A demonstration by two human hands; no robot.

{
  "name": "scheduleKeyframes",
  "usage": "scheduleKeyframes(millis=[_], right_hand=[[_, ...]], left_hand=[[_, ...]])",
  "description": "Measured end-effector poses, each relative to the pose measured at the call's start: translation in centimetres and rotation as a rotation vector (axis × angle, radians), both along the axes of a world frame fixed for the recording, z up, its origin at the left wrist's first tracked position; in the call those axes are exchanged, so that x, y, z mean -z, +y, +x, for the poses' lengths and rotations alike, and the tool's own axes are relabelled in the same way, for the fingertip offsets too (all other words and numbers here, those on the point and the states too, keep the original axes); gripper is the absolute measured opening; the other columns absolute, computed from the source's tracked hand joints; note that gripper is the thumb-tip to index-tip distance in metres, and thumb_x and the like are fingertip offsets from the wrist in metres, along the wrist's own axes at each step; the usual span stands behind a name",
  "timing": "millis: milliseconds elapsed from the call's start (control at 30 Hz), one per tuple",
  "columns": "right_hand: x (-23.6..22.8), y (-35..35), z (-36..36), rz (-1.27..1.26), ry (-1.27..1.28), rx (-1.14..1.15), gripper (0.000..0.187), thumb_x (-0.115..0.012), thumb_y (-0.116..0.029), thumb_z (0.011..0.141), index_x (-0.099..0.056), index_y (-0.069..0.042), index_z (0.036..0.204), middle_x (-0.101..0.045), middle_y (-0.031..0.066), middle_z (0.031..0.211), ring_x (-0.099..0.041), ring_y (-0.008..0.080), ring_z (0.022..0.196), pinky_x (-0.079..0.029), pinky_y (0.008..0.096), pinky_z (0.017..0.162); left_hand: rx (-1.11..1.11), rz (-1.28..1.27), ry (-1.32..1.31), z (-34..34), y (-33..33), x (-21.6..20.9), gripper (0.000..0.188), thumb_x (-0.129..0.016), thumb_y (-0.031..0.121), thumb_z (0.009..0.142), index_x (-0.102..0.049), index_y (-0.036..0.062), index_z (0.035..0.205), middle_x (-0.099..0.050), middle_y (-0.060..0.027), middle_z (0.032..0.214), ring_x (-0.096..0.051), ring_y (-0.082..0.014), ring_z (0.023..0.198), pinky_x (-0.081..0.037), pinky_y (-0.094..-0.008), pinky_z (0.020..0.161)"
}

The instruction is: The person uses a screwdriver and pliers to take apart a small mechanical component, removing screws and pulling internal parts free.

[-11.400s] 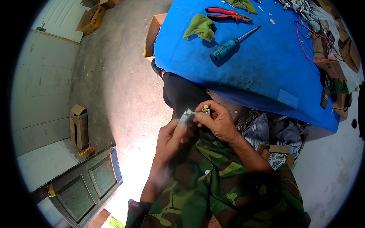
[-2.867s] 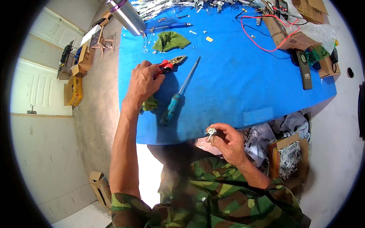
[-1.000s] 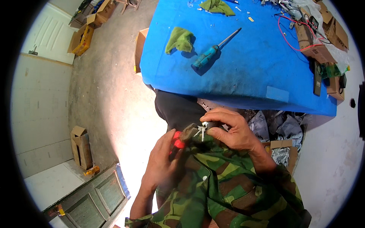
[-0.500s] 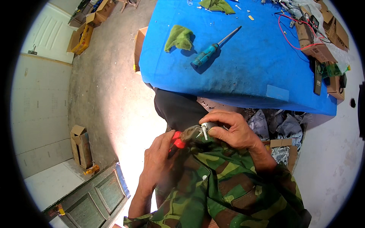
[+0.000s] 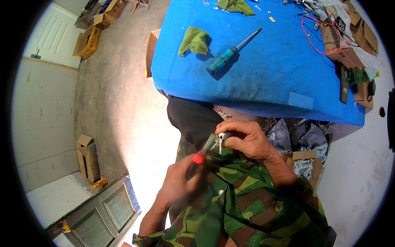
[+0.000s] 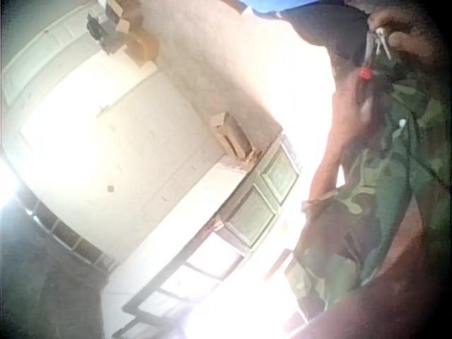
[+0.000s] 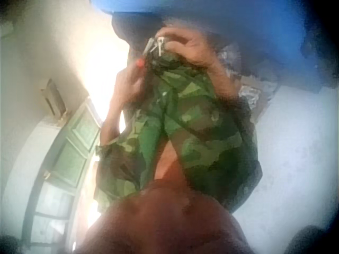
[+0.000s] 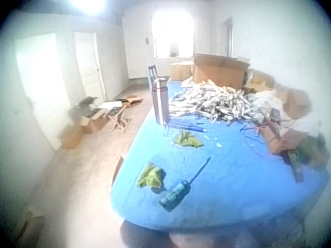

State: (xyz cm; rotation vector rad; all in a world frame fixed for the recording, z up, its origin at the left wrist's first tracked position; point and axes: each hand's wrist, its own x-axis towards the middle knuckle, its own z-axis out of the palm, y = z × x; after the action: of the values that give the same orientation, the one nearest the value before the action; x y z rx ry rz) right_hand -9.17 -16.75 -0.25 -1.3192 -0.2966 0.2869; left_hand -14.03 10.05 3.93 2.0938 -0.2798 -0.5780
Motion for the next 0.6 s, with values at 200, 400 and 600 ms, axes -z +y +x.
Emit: scheduleKeyframes(millis=[200, 400, 600], right_hand=[[1.2, -0.2, 0.5, 0.302, 0.109, 0.04, 0.029, -0.072, 0.004, 0.098, -0.068, 0.003, 0.127, -0.072, 0.0111, 0.117, -0.072, 0.0181, 0.105, -0.06, 0.0325, 0.092], [0.8, -1.0, 0.3, 0.3, 0.267, 0.085, 0.035, -0.074, 0.003, 0.098, -0.062, 0.005, 0.131, -0.071, 0.0114, 0.115, -0.073, 0.0184, 0.101, -0.063, 0.0346, 0.09], [1.0, -1.3, -0.4, 0.248, 0.301, 0.174, 0.038, -0.076, 0.006, 0.094, -0.063, 0.004, 0.13, -0.068, 0.0099, 0.12, -0.068, 0.0144, 0.109, -0.058, 0.0292, 0.094]], left_hand=[[-0.103, -0.385, 0.784, -1.1, -0.4, -0.7, 0.038, -0.069, 0.027, 0.104, -0.067, 0.0066, 0.135, -0.075, -0.0094, 0.105, -0.071, -0.0194, 0.098, -0.055, -0.0353, 0.094], [-0.096, -0.008, 0.172, 0.6, -2.1, -1.1, 0.044, -0.073, 0.026, 0.101, -0.063, 0.001, 0.136, -0.074, -0.0142, 0.106, -0.072, -0.0286, 0.1, -0.055, -0.0392, 0.091], [-0.041, 0.082, -0.133, 1.4, -3.2, -1.0, 0.055, -0.077, 0.008, 0.092, -0.058, 0.0029, 0.143, -0.071, -0.0219, 0.124, -0.071, -0.0417, 0.113, -0.056, -0.0443, 0.099]])
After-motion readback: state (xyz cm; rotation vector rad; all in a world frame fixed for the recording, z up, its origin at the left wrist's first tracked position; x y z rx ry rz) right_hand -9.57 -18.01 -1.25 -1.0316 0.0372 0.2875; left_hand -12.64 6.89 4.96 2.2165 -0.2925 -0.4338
